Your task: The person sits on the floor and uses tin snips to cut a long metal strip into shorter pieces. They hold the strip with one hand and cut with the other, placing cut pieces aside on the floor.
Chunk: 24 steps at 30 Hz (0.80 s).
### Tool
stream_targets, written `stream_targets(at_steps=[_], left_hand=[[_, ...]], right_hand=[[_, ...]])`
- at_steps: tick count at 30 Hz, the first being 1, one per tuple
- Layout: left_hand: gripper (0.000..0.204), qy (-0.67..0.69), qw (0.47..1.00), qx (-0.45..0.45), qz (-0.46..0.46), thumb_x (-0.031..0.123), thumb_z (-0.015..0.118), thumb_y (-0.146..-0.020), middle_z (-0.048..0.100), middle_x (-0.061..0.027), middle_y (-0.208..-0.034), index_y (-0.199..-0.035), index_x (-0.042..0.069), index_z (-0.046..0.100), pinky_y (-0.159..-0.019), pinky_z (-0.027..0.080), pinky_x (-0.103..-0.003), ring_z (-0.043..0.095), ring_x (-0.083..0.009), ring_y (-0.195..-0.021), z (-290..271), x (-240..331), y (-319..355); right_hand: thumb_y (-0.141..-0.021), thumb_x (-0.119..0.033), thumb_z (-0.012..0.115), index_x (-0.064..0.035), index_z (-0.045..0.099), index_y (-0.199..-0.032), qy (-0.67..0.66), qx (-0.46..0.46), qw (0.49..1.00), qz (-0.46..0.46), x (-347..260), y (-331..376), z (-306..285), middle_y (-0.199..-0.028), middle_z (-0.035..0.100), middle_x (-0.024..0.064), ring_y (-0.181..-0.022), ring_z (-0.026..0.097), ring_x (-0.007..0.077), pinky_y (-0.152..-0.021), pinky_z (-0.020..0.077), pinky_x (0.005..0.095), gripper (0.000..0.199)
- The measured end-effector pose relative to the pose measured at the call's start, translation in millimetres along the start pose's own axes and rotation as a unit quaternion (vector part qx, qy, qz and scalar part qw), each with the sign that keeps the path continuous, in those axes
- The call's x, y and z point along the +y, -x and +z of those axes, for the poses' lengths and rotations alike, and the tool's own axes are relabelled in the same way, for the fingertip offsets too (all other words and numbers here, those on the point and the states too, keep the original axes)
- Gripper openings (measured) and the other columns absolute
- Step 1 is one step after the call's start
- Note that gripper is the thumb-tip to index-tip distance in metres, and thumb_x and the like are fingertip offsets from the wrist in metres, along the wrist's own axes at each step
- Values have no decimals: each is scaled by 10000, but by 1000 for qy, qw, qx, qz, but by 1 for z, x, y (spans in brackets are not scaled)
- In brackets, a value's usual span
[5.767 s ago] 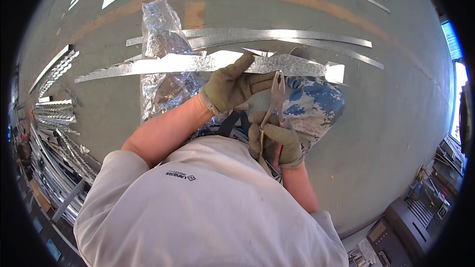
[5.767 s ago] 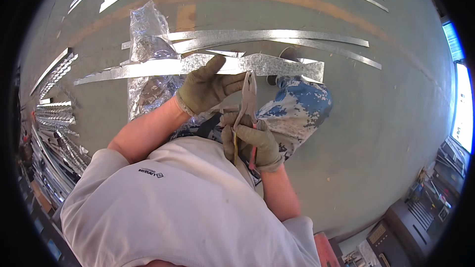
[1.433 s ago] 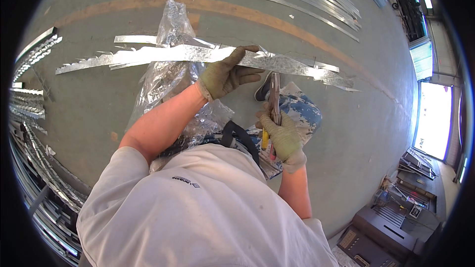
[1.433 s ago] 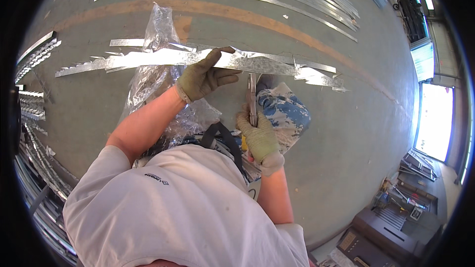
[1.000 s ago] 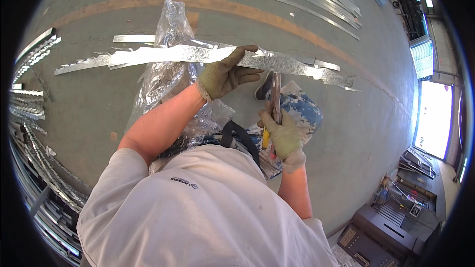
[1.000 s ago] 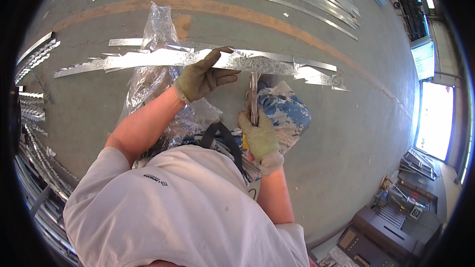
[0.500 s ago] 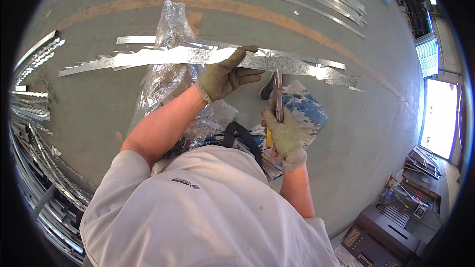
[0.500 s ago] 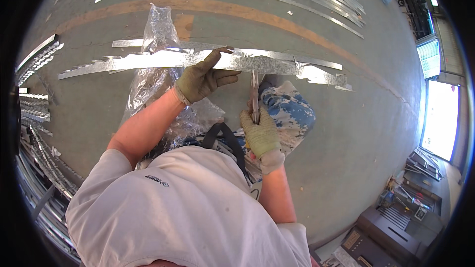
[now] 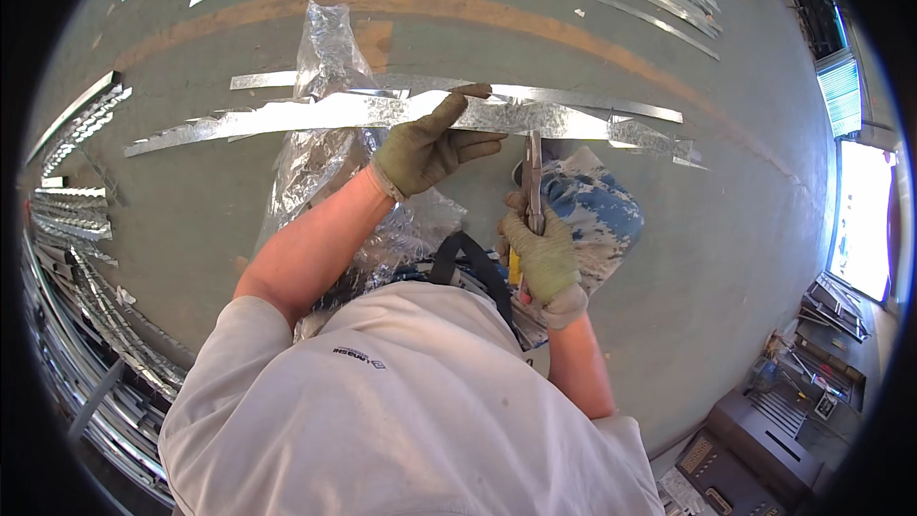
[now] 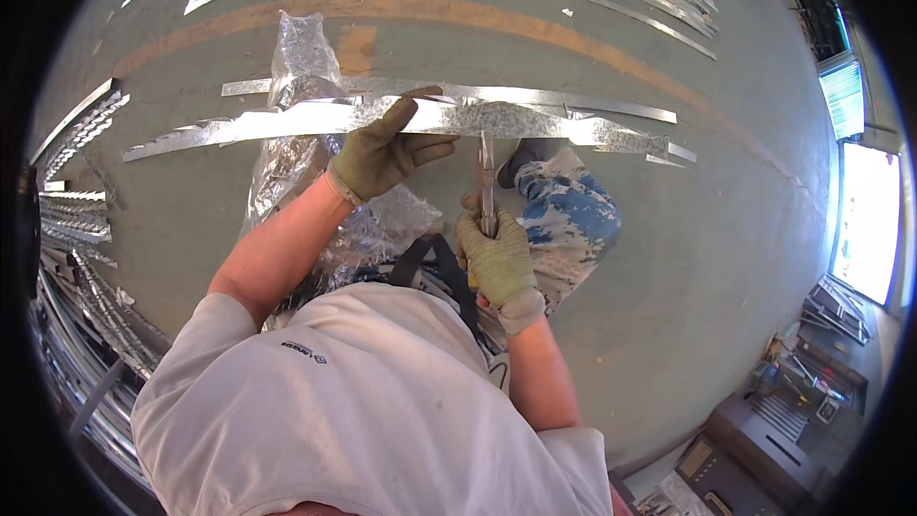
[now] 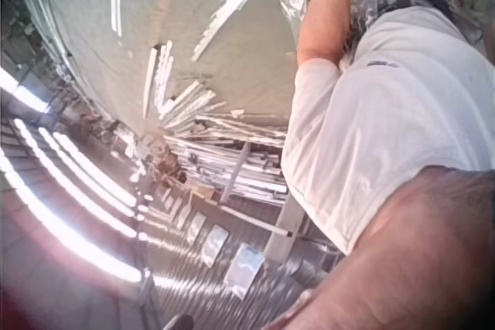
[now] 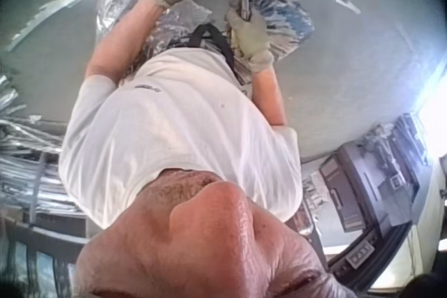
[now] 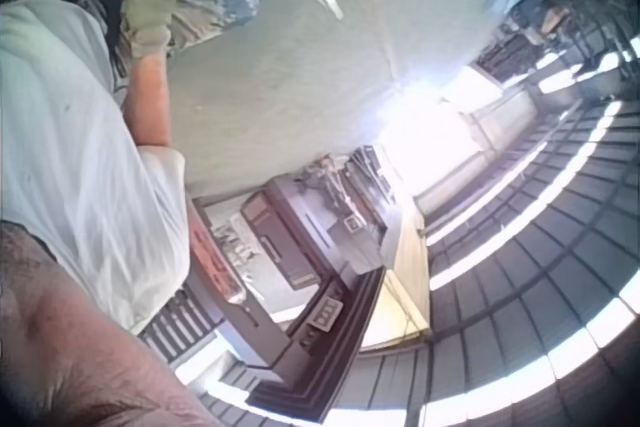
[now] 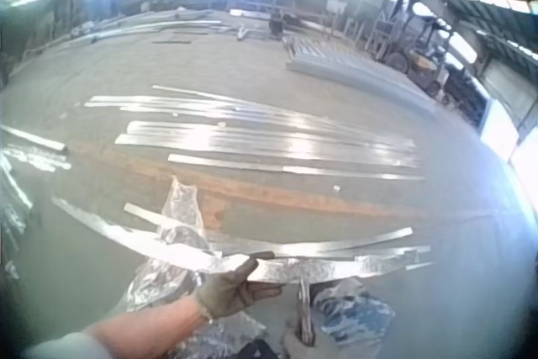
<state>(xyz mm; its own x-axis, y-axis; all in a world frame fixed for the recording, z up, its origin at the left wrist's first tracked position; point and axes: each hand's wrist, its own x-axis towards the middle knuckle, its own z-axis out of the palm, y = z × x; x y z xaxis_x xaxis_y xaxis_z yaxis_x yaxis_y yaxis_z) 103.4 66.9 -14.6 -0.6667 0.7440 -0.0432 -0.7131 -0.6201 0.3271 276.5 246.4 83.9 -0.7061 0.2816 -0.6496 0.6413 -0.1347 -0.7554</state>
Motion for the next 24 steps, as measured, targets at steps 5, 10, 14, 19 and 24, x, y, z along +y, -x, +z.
stream_targets(at_steps=[5, 10, 14, 19, 24], left_hand=[[530, -19, 1000, 11, -16, 332, 532, -1223, 664, -159, -1554, -1673, 59, 469, -1218, 588, -487, 712, -348, -1394, 1, 2, 1], [544, 5, 1000, 2, -12, 330, 552, -1215, 662, -182, -1566, -1678, 59, 463, -1238, 570, -511, 699, -364, -1412, 1, 0, 7], [578, 16, 1000, -8, -14, 331, 572, -1205, 645, -207, -1590, -1695, 57, 433, -1249, 558, -523, 672, -383, -1445, -6, 1, 6], [570, -3, 1000, 23, -19, 347, 582, -1202, 667, -199, -1566, -1687, 74, 456, -1235, 568, -528, 681, -374, -1436, -5, -1, 3], [585, 3, 1000, 10, -17, 369, 586, -1200, 681, -183, -1546, -1696, 92, 445, -1225, 575, -507, 697, -354, -1418, -5, -1, 2]], right_hand=[[-1079, -116, 752, 13, 685, -1412, -99, -62, 992, 46, -11, 4, -7, -976, 753, 95, -737, 703, 153, -632, 562, 298, 363], [-1053, -142, 790, 51, 654, -1463, -221, -164, 959, 69, -1, 1, -18, -1025, 778, 139, -765, 745, 220, -661, 603, 355, 473], [-1045, -225, 771, 28, 638, -1506, -389, -318, 864, 30, 37, -18, -9, -1074, 759, 186, -785, 742, 285, -670, 602, 435, 543], [-1060, -211, 745, 29, 606, -1547, -414, -325, 849, 40, 34, -24, -8, -1112, 765, 200, -853, 761, 313, -731, 623, 484, 560], [-1078, -187, 720, 12, 536, -1620, -381, -276, 882, 29, 20, -5, -4, -1224, 763, 203, -983, 776, 317, -820, 640, 490, 606]])
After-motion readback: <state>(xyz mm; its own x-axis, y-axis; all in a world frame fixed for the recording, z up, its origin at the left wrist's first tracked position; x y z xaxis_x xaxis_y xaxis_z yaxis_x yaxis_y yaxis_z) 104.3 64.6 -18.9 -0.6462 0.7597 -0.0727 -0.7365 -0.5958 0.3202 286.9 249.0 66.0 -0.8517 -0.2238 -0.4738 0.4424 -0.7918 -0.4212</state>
